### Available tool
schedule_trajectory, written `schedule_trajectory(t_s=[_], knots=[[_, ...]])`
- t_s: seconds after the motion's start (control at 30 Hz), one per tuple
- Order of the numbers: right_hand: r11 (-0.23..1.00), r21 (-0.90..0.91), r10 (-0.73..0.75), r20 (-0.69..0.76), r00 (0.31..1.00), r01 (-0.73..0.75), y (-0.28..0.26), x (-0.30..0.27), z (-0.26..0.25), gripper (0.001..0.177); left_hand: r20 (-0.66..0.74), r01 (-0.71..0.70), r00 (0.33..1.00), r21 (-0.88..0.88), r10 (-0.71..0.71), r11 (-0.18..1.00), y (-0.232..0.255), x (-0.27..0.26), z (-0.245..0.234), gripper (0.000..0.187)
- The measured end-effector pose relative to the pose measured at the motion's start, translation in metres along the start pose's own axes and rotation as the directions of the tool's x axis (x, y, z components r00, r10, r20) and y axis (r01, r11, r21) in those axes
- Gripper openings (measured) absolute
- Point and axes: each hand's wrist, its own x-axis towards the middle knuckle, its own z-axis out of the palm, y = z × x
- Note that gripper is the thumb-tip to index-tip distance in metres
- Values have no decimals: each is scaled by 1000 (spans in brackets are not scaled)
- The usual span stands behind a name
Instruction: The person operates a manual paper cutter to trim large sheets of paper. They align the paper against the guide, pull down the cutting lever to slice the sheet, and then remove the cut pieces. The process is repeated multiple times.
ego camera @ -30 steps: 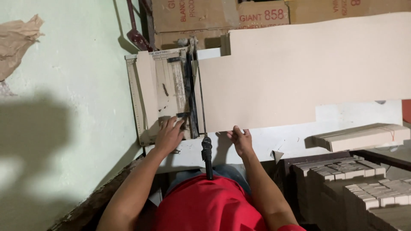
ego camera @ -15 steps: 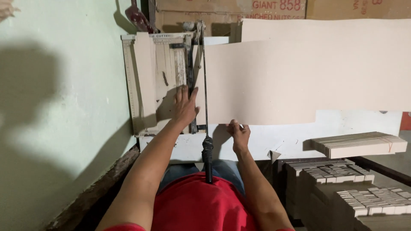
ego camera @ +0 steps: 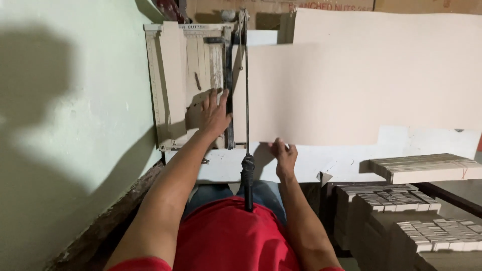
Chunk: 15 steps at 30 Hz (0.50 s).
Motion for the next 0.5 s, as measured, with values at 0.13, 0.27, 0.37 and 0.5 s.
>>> schedule_trajectory(t_s=[0.13, 0.27, 0.37, 0.5], knots=[[999, 18, -29, 26, 999, 29, -19, 8, 15, 20, 6, -44, 999, 67, 43, 997, 3, 10, 2, 76], [998, -63, -12, 22, 1000, 13, -6, 12, 5, 23, 36, -84, 996, 95, 81, 992, 12, 11, 6, 80], [996, -93, -7, 54, 999, 12, -15, 14, 8, 20, 85, -93, 993, 148, 81, 985, 15, 21, 9, 97], [874, -480, 148, 115, 982, -75, -32, 12, 6, 35, 63, -52, 997, 295, 35, 954, 18, 27, 21, 106]])
